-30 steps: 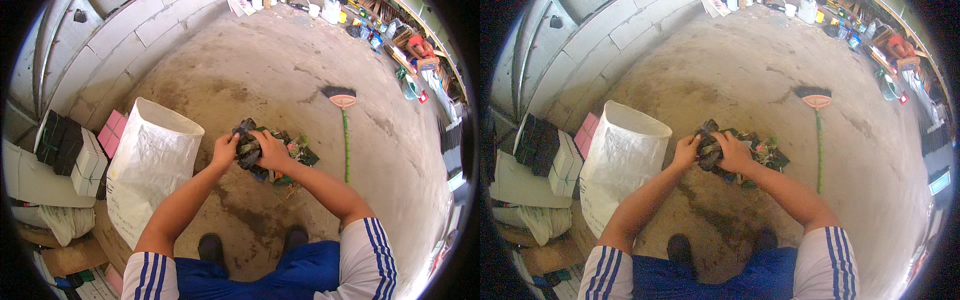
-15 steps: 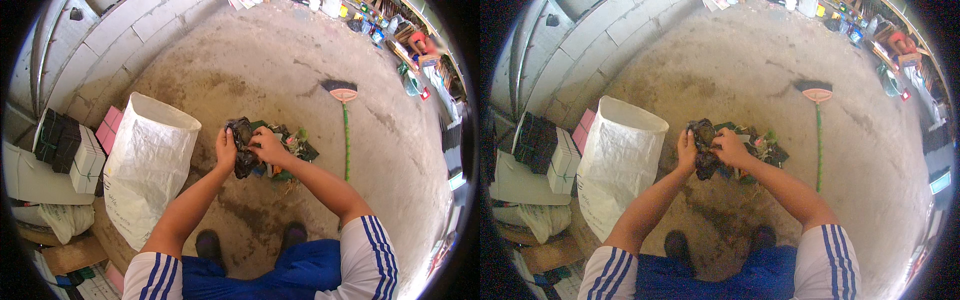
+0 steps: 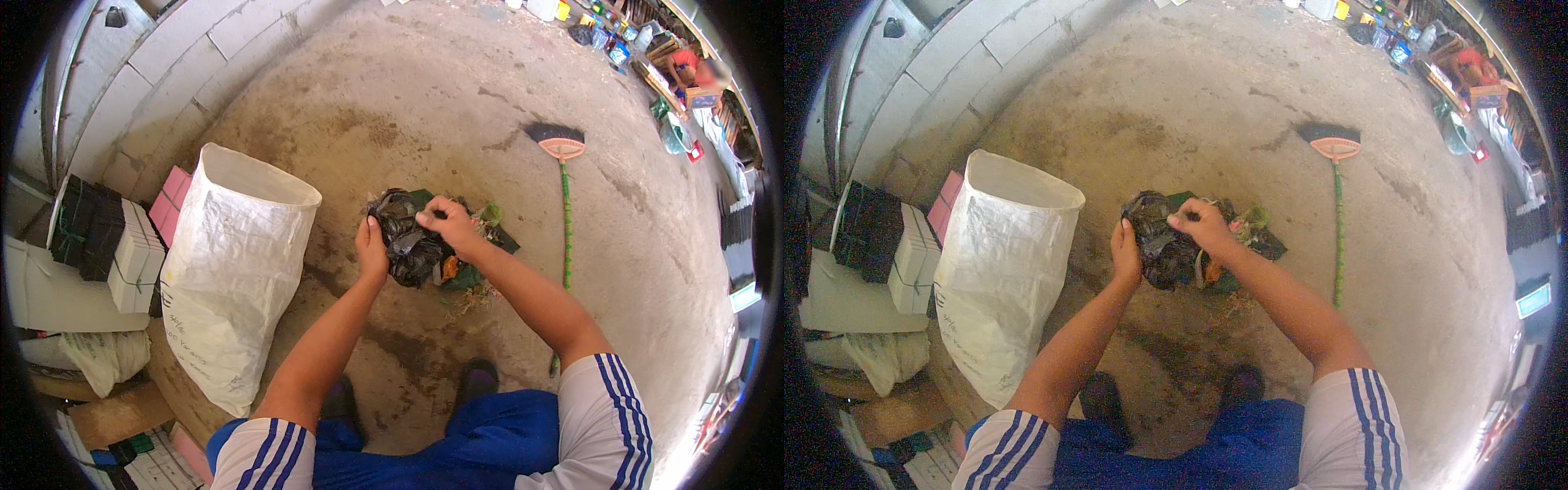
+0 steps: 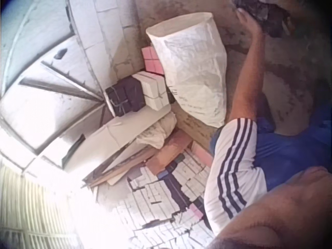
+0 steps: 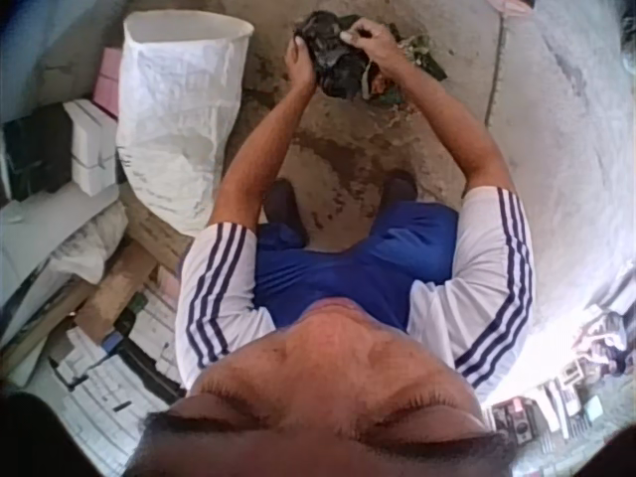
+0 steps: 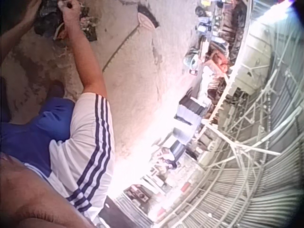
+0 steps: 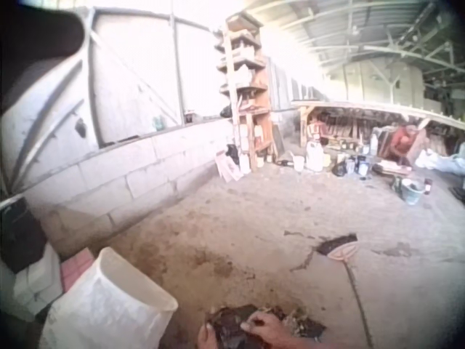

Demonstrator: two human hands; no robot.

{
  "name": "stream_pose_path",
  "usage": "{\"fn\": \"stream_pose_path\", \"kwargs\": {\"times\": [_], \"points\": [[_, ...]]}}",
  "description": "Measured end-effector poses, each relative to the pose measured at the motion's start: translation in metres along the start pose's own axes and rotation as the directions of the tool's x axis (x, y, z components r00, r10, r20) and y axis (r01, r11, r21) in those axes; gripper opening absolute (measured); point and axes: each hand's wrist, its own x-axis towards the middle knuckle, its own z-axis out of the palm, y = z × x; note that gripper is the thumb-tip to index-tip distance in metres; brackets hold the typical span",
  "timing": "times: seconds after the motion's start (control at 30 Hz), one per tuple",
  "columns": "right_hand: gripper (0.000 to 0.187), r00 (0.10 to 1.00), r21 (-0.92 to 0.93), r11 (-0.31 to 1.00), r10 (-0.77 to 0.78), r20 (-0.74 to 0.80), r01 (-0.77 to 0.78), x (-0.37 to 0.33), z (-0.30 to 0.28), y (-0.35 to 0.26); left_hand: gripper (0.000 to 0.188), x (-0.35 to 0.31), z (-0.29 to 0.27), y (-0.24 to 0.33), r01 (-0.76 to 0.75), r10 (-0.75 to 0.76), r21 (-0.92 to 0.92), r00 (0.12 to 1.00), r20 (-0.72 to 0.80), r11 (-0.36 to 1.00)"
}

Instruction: The person sweeps debris on a concrete floor using a broom, gathers the pile with their hands, and places the collected trash into a white sack. They then carry the sack across the room.

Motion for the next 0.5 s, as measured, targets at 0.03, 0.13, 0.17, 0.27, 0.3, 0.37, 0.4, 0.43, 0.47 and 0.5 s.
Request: {"fn": "stream_pose_path", "kwargs": {"times": [0.03, 0.13, 0.17, 0.27, 0.3, 0.37, 0.4, 0.43, 0.47, 0.5], "points": [[0.015, 0.996, 0.125, 0.991, 0.065, -0.058, -0.058, 0.000, -0.001, -0.004, 0.044, 0.000, -0.007, -0.007, -0.042, 0.042, 0.093, 0.999, 0.000, 0.995], [0.018, 0.972, 0.270, 0.950, 0.196, -0.130, -0.155, 0.009, -0.016, -0.005, 0.044, -0.003, -0.024, -0.022, -0.019, 0.013, 0.196, 0.999, 0.034, 0.980], [0.018, 0.971, 0.245, 0.955, 0.202, -0.127, -0.167, 0.011, -0.024, -0.005, 0.045, -0.005, -0.030, -0.025, -0.012, 0.000, 0.202, 0.998, 0.057, 0.979], [0.015, 0.996, 0.005, 0.997, 0.071, -0.046, -0.071, 0.011, -0.022, -0.011, 0.046, -0.006, -0.047, -0.027, 0.025, -0.039, 0.166, 0.996, 0.085, 0.986], [0.016, 0.998, -0.164, 0.985, -0.054, 0.033, 0.059, 0.009, -0.017, -0.012, 0.046, -0.006, -0.048, -0.026, 0.052, -0.060, 0.105, 0.995, 0.078, 0.993], [0.028, 0.901, -0.430, 0.798, -0.318, 0.294, 0.422, 0.010, -0.013, -0.017, 0.045, -0.006, -0.049, -0.025, 0.102, -0.102, -0.006, 0.992, 0.070, 0.995], [0.027, 0.908, -0.495, 0.762, -0.326, 0.263, 0.417, 0.008, -0.007, -0.018, 0.045, -0.007, -0.049, -0.018, 0.125, -0.122, -0.056, 0.990, 0.069, 0.990], [0.027, 0.913, -0.558, 0.723, -0.337, 0.231, 0.408, 0.005, 0.002, -0.018, 0.045, -0.007, -0.049, -0.013, 0.148, -0.141, -0.107, 0.988, 0.068, 0.983], [0.028, 0.916, -0.617, 0.681, -0.348, 0.200, 0.394, 0.004, 0.007, -0.017, 0.045, -0.006, -0.052, -0.017, 0.158, -0.147, -0.137, 0.986, 0.082, 0.978], [0.028, 0.934, -0.661, 0.660, -0.273, 0.232, 0.357, 0.008, 0.010, -0.016, 0.045, -0.003, -0.061, -0.018, 0.158, -0.145, -0.165, 0.985, 0.090, 0.974]]}}
